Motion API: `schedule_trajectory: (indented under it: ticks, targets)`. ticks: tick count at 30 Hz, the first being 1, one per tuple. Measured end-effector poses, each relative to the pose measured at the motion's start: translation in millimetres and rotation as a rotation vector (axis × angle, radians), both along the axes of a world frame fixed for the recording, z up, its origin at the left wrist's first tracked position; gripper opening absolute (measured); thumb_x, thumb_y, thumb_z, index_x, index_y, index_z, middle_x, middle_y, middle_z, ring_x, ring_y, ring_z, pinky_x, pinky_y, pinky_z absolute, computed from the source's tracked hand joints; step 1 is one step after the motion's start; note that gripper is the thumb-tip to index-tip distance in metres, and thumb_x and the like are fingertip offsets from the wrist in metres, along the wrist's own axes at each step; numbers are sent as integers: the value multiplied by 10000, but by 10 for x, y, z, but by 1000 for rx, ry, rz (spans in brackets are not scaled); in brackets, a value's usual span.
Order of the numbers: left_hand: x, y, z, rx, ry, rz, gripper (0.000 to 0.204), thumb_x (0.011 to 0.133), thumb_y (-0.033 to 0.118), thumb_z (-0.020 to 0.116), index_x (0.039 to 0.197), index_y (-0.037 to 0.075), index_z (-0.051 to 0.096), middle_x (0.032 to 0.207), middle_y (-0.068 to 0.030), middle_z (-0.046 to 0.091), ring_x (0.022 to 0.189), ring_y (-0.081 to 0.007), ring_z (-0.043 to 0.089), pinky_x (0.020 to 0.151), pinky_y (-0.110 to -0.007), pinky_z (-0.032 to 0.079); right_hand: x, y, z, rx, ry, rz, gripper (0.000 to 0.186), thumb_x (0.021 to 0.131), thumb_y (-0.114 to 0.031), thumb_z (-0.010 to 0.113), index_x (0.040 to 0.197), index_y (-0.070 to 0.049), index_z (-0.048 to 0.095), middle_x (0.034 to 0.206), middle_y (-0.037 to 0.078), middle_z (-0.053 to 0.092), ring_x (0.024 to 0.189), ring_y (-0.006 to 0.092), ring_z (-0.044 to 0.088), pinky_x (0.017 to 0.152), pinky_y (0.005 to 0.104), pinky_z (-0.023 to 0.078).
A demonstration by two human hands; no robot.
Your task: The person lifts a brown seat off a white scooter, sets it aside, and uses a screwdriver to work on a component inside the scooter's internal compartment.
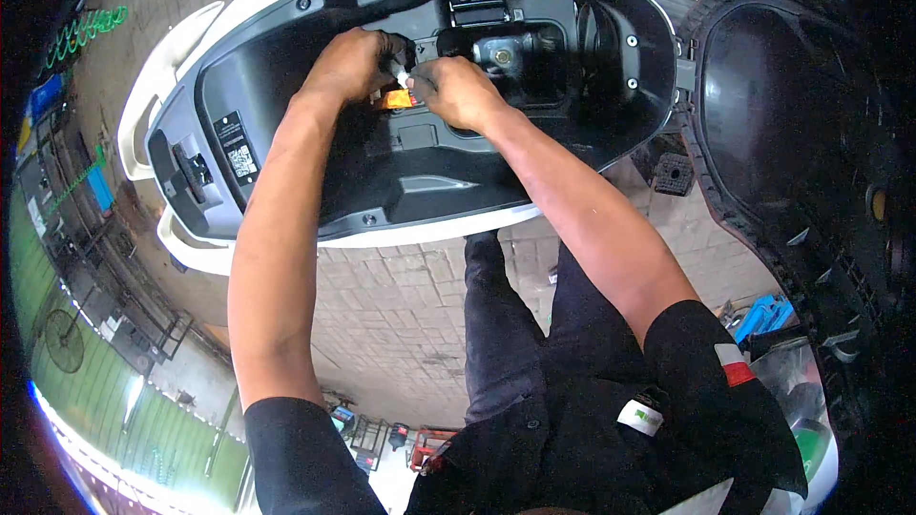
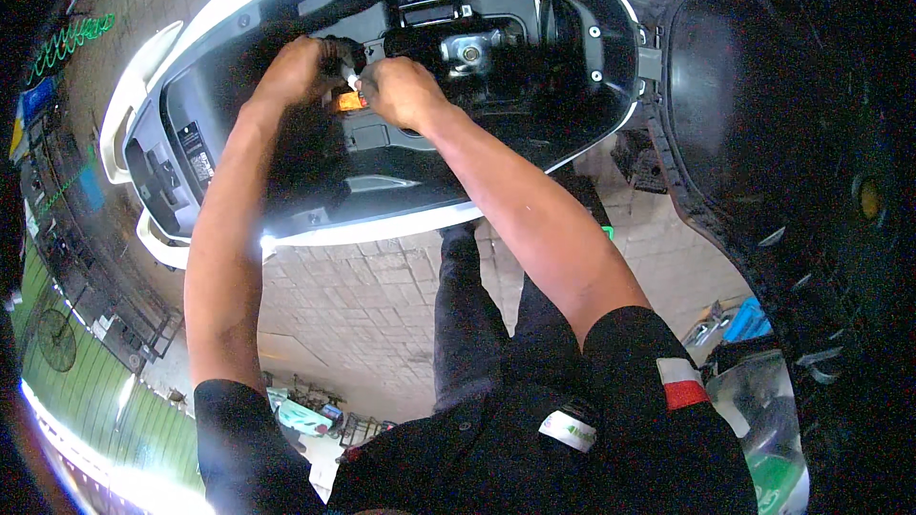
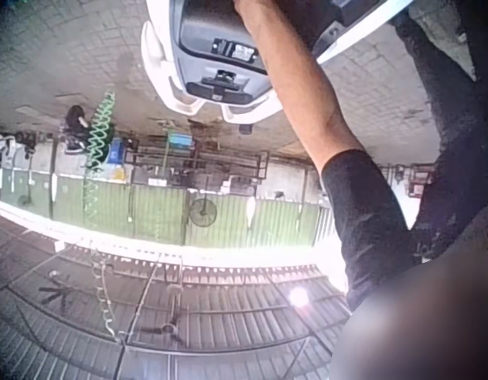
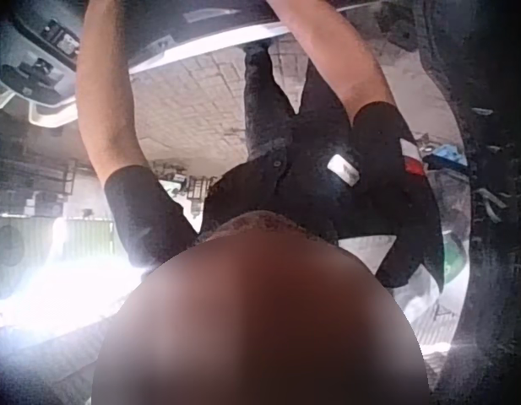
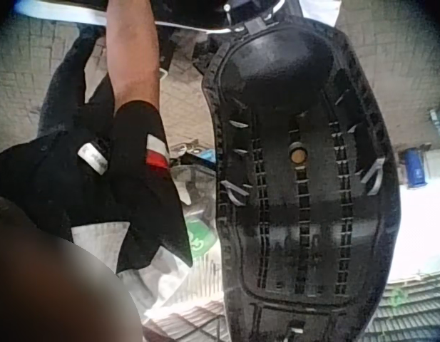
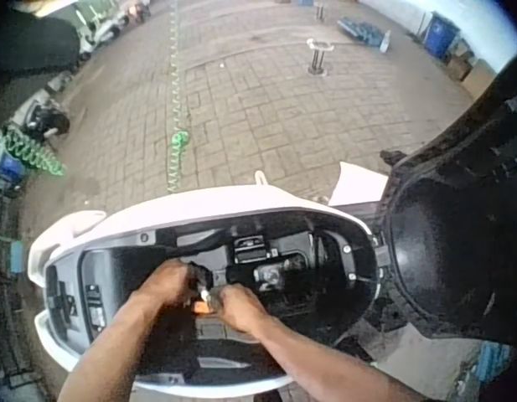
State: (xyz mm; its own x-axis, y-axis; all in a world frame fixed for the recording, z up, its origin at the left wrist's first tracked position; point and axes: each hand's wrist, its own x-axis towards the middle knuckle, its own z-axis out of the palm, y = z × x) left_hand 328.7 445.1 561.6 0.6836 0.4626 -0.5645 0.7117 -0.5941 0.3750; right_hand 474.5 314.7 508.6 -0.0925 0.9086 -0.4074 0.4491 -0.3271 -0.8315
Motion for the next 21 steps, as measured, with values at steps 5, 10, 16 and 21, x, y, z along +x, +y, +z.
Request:
schedule_trajectory:
  ticks: [5,10,16,21]
  targets:
    - [100,-26,54,-21,78,-7,354,704,65,743,1054,114,722,983,-183,711,953,-377,674,846,-445,541,36,20,19,-58,15,17,276,931,-318,597,967,-73,721,991,220,698,965,418,658,875,510,513]
    - [86,-66,68,40,-29,-93,350,697,39,738,1040,103,723,957,-189,713,938,-372,682,840,-442,545,-11,-5,-19,-40,-29,-9,280,929,-322,600,965,-72,721,976,221,698,954,421,660,864,508,517]
    - [73,-65,53,-109,112,-26,310,682,91,771,985,64,712,955,-208,707,913,-408,669,815,-454,538,-68,-44,83,28,-28,-50,274,918,-319,610,950,-70,721,931,232,695,908,424,668,824,520,524]
    - [-61,-35,112,-9,100,-52,309,725,133,747,1029,80,723,990,-200,707,925,-398,669,820,-477,539,-51,-75,27,76,-9,-60,284,906,-307,663,1023,-52,703,941,230,690,896,431,660,818,506,515]
